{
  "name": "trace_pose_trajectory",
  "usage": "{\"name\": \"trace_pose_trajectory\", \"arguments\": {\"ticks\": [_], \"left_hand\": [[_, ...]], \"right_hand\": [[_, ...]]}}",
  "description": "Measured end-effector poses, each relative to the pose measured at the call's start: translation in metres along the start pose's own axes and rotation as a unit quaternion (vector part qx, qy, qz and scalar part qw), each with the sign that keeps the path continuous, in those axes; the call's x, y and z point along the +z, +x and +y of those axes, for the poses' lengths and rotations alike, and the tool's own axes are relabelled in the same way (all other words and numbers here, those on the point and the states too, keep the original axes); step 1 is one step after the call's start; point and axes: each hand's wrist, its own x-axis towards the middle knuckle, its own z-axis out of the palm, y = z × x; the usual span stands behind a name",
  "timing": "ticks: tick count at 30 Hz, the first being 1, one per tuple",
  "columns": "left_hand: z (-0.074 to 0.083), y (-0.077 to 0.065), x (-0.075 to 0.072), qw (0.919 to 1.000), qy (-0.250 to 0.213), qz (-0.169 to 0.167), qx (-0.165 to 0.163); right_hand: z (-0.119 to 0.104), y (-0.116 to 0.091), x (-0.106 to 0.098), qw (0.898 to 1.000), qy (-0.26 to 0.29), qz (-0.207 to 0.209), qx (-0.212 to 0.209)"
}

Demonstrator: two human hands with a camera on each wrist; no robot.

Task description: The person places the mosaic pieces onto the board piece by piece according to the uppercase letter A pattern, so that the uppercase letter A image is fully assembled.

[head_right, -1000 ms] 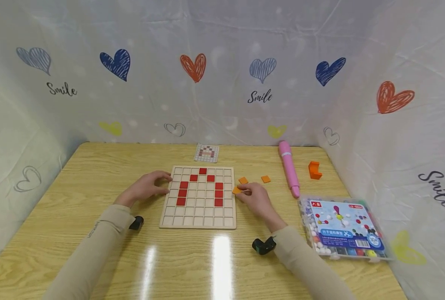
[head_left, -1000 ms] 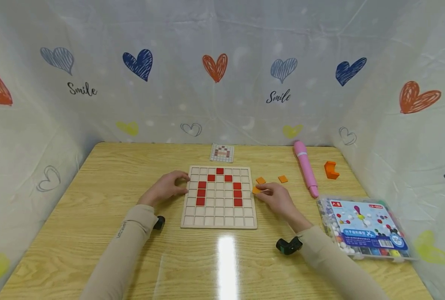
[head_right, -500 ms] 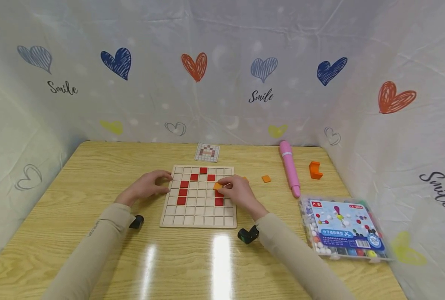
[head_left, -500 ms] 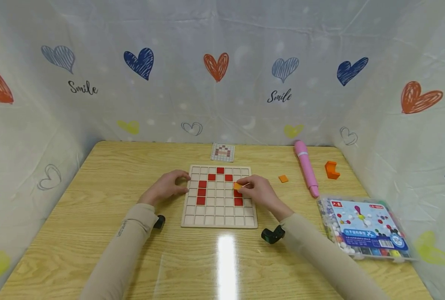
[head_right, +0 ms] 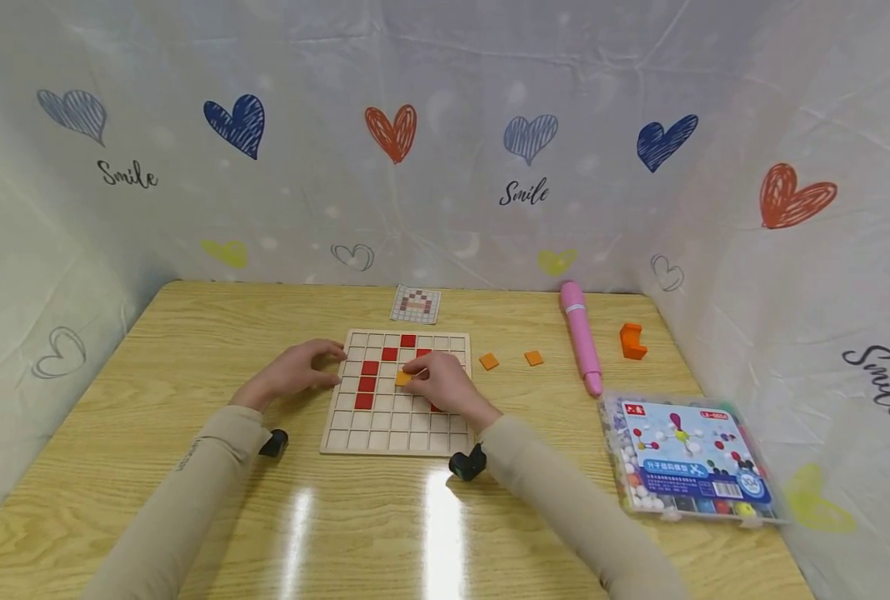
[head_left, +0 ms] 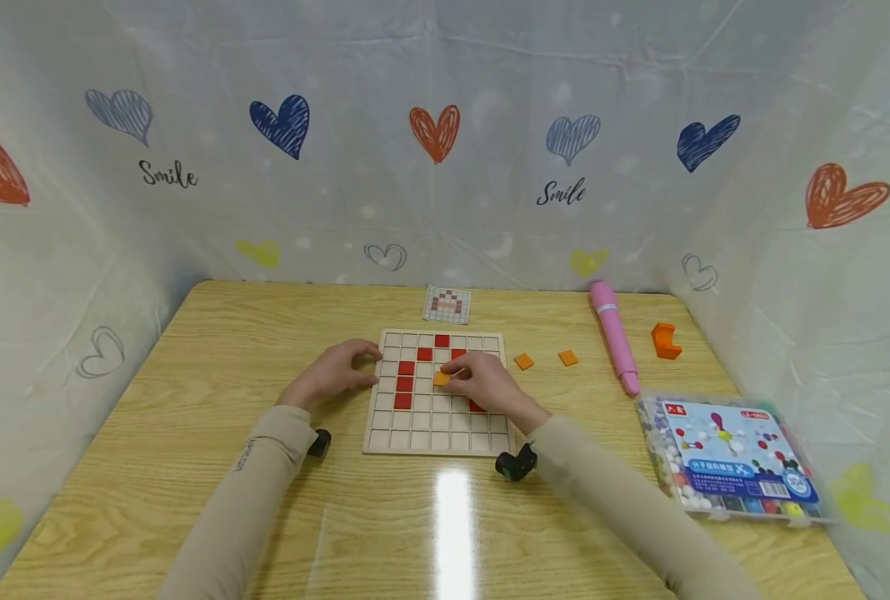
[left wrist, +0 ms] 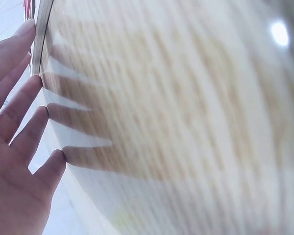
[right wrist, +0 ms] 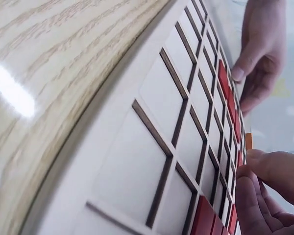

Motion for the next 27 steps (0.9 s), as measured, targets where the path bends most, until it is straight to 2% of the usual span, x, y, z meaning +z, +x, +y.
{"name": "trace_pose_trajectory", "arguments": {"ticks": [17,27], "left_hand": [[0.001,-0.001,-0.001,0.9999,0.014,0.004,0.01],[0.0,0.0,-0.001,0.9998,0.015,0.004,0.011]], "right_hand": [[-0.013,0.02,0.018,0.996,-0.065,-0.029,-0.058],[-0.016,0.022,0.021,0.994,-0.084,-0.029,-0.068]]}}
